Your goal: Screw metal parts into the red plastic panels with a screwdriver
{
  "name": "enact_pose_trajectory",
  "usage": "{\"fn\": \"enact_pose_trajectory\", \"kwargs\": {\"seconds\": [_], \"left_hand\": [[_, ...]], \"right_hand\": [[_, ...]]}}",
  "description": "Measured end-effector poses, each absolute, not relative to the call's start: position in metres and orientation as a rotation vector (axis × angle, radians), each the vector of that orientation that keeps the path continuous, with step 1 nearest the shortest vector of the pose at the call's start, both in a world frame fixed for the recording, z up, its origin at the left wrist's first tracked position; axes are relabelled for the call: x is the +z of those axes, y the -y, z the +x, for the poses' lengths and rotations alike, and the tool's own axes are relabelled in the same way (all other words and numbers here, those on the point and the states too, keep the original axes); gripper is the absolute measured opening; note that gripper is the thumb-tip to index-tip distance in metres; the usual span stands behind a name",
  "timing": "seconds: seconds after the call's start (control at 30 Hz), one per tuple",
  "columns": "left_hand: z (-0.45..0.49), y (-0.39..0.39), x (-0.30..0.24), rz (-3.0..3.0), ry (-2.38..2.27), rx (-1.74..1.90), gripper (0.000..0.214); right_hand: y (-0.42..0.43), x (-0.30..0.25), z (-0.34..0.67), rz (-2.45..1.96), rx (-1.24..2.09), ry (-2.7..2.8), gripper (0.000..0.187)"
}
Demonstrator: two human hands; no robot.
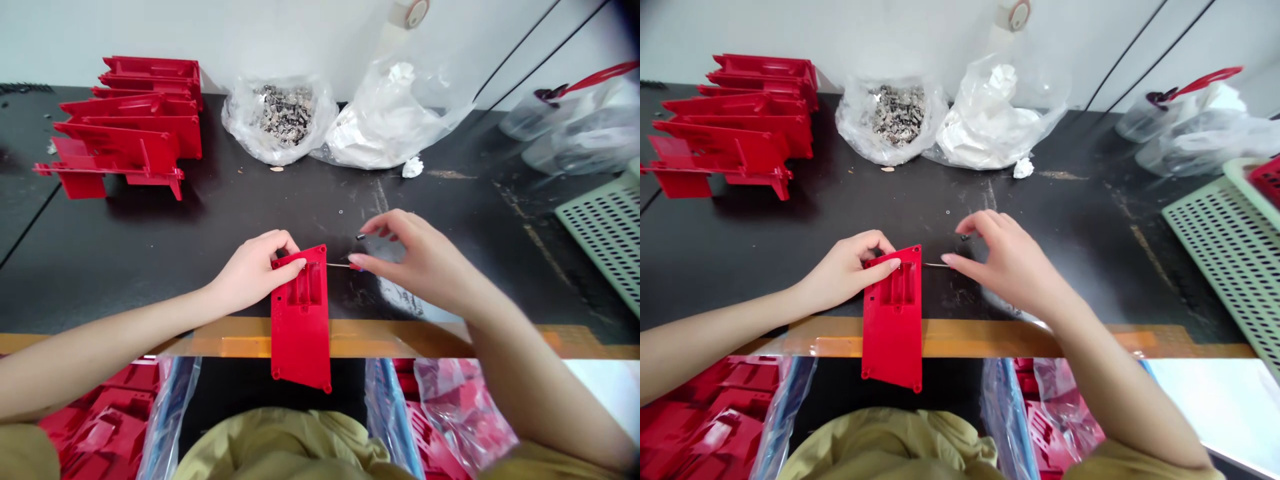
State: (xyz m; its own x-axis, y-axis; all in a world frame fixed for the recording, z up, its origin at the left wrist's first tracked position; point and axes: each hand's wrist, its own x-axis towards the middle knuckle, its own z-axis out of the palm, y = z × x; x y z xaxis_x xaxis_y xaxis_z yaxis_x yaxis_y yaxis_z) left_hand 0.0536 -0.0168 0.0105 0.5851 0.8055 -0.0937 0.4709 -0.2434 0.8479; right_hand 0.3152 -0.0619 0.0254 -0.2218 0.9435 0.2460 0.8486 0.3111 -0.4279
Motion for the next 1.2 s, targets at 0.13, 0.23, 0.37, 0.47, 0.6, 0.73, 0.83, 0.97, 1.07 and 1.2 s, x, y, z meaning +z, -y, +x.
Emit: {"fn": "enact_pose_trajectory", "kwargs": {"seconds": [0.13,0.23,0.37,0.47,0.6,0.73,0.83,0.97,1.07,1.2], "left_hand": [[0.051,0.02,0.007,1.771,-1.002,0.475,0.022],[0.049,0.021,0.005,1.763,-0.995,0.484,0.02],[0.048,0.022,0.001,1.814,-0.979,0.513,0.014],[0.048,0.022,0.0,1.779,-0.968,0.511,0.014],[0.049,0.02,0.003,1.678,-0.944,0.466,0.016],[0.049,0.019,0.004,1.689,-0.936,0.444,0.016],[0.049,0.019,0.004,1.694,-0.946,0.44,0.015],[0.048,0.019,0.003,1.706,-0.938,0.44,0.015],[0.048,0.019,0.003,1.728,-0.929,0.449,0.014],[0.048,0.018,0.003,1.725,-0.911,0.457,0.012]], "right_hand": [[0.067,0.018,0.355,-1.667,0.386,2.278,0.034],[0.07,0.012,0.364,-1.639,0.584,2.29,0.029],[0.07,0.017,0.362,-1.629,0.73,2.208,0.028],[0.069,0.028,0.354,-1.632,0.805,1.833,0.026],[0.063,0.048,0.328,-1.31,0.859,1.344,0.023],[0.051,0.061,0.295,-1.219,0.941,1.185,0.033],[0.043,0.055,0.271,-1.208,0.987,1.082,0.033],[0.051,0.032,0.244,-1.152,0.709,0.932,0.038],[0.073,0.019,0.241,-1.231,0.411,1.179,0.043],[0.098,0.008,0.26,-1.43,0.235,1.728,0.055]]}}
